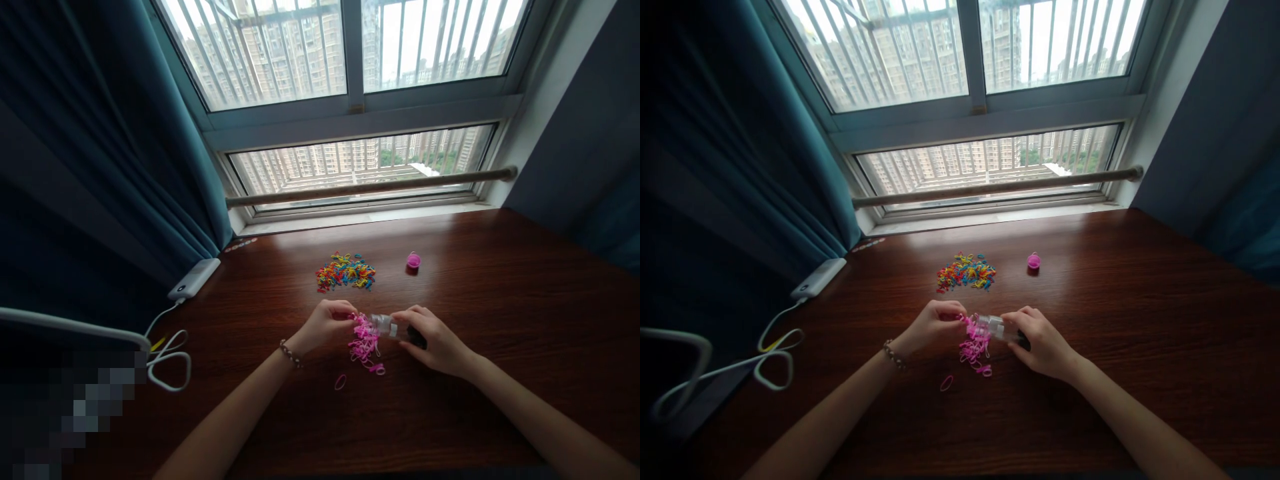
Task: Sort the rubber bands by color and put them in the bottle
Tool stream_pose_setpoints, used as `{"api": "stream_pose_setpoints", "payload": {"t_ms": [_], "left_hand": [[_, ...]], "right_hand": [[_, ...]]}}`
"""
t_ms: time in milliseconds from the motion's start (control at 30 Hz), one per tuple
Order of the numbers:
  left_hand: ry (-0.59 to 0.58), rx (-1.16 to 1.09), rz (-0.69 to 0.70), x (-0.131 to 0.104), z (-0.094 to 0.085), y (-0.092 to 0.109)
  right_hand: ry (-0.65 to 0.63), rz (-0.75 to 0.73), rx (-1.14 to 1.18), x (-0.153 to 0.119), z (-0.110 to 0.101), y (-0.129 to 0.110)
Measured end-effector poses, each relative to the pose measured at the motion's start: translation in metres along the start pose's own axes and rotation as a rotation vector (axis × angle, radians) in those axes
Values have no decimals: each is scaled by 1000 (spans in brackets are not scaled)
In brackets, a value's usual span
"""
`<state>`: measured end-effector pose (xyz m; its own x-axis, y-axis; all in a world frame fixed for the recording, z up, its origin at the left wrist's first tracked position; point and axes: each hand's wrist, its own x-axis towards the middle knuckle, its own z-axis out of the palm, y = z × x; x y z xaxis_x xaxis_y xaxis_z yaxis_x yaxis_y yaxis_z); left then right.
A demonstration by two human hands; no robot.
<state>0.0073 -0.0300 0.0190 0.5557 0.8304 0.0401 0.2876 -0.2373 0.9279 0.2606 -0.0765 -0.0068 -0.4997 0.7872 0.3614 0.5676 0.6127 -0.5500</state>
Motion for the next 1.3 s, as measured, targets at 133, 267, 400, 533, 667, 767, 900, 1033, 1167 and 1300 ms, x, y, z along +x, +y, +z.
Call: {"api": "stream_pose_setpoints", "payload": {"t_ms": [133, 267, 400, 533, 667, 767, 900, 1033, 1167, 1300], "left_hand": [[-45, 89, 79, 13, 6, 3], [32, 167, 124, 19, 15, 1], [168, 140, 90, 16, 24, -6], [201, 97, 95, 13, 27, -9], [189, 40, 146, 13, 26, -5], [208, 34, 128, 13, 28, -3], [318, 157, 129, 10, 30, 0], [347, 246, 161, 9, 27, 2], [278, 301, 233, 10, 21, 4], [204, 459, 342, 9, 19, 6]], "right_hand": [[8, -3, 15, 0, 0, -2], [23, 11, 1, -1, 1, -1], [22, 1, -17, 0, 3, 0], [15, 2, -26, 1, 3, 0], [12, 38, -20, 1, 3, 0], [21, 44, -10, 1, 4, -1], [19, 44, -1, 1, 5, -1], [37, 52, 19, -1, 7, 1], [73, 72, 51, -2, 7, 2], [109, 88, 76, -2, 8, 3]]}}
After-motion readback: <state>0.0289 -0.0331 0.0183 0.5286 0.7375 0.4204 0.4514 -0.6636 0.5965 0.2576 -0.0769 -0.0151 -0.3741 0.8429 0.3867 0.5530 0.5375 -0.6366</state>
